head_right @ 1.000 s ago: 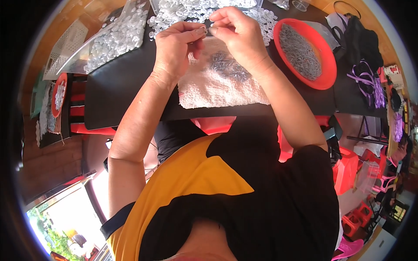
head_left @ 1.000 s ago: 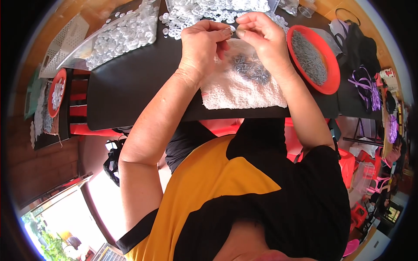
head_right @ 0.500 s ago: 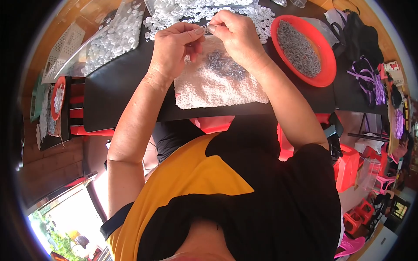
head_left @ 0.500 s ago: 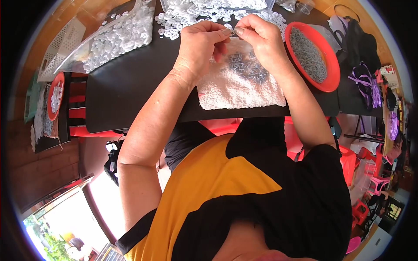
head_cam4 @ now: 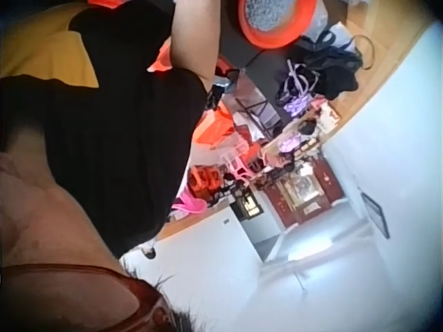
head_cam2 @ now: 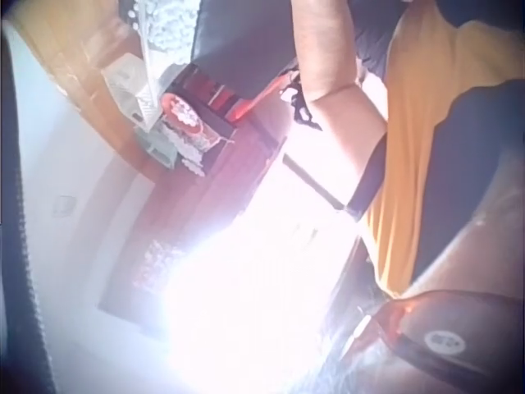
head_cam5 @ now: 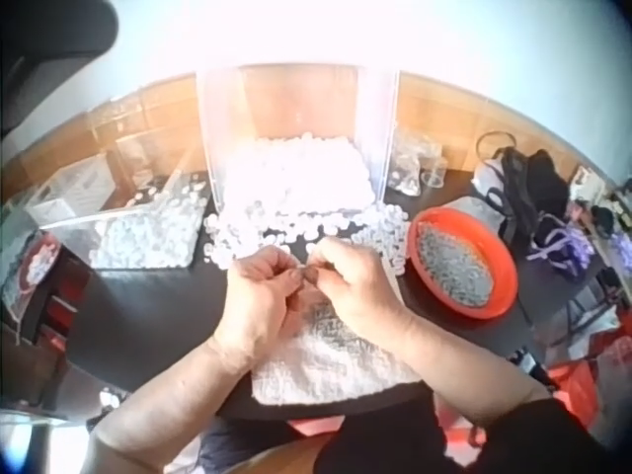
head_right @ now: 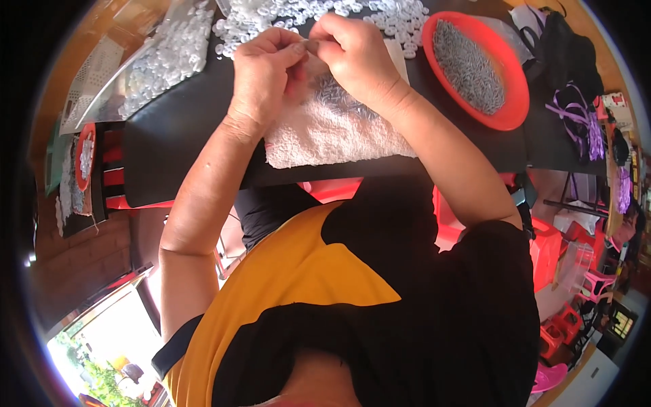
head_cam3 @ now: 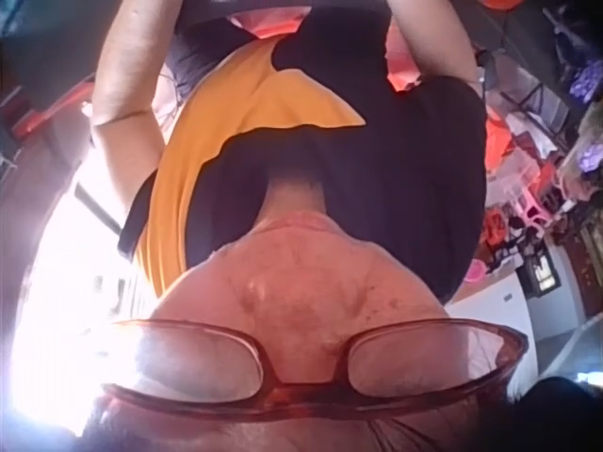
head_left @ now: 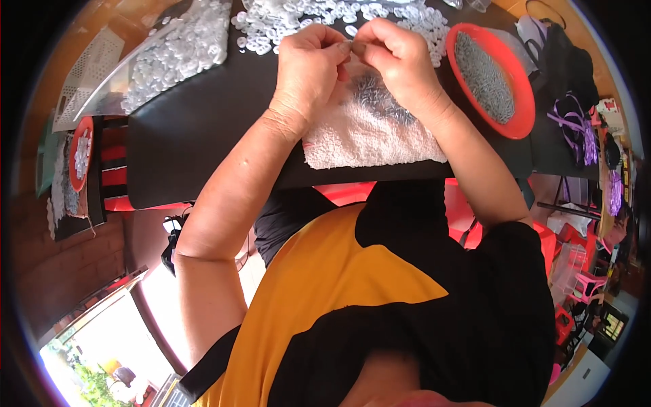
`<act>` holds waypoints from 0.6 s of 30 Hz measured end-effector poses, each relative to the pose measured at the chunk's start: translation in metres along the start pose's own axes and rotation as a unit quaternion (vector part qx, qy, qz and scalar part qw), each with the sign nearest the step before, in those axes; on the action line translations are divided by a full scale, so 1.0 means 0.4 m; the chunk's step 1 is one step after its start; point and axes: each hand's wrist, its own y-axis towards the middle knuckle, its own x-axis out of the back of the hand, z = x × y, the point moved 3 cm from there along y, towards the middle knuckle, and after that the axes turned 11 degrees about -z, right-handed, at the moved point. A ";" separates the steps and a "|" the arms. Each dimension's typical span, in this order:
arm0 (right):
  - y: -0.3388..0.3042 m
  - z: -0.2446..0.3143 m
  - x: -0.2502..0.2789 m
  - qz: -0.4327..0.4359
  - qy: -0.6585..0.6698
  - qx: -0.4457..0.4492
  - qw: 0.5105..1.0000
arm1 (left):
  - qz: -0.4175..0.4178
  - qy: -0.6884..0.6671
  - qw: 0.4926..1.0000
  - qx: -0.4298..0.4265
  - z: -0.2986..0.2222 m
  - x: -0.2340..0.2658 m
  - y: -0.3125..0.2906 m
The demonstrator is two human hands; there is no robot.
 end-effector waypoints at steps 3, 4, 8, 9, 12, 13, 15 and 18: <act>0.015 -0.022 0.020 -0.010 0.042 -0.047 0.998 | -0.002 -0.047 0.998 0.035 0.002 0.004 0.015; 0.027 -0.022 0.035 -0.037 0.041 -0.037 0.998 | -0.026 -0.094 0.993 0.064 -0.002 0.010 0.016; 0.094 -0.040 0.068 0.016 -0.150 -0.052 0.987 | -0.063 -0.206 0.967 0.138 0.015 0.044 0.047; 0.104 -0.043 0.047 0.032 -0.216 -0.027 0.976 | -0.063 -0.233 0.957 0.162 0.023 0.047 0.051; 0.141 -0.062 -0.016 0.086 -0.396 0.025 0.914 | -0.048 -0.210 0.966 0.144 0.018 0.040 0.049; 0.149 -0.067 -0.030 0.108 -0.431 0.032 0.895 | -0.040 -0.199 0.969 0.142 0.012 0.040 0.044; 0.154 -0.071 -0.043 0.138 -0.475 0.020 0.869 | -0.037 -0.204 0.968 0.142 0.011 0.040 0.047; 0.149 -0.067 -0.058 0.159 -0.477 0.058 0.863 | -0.032 -0.206 0.967 0.146 0.017 0.043 0.052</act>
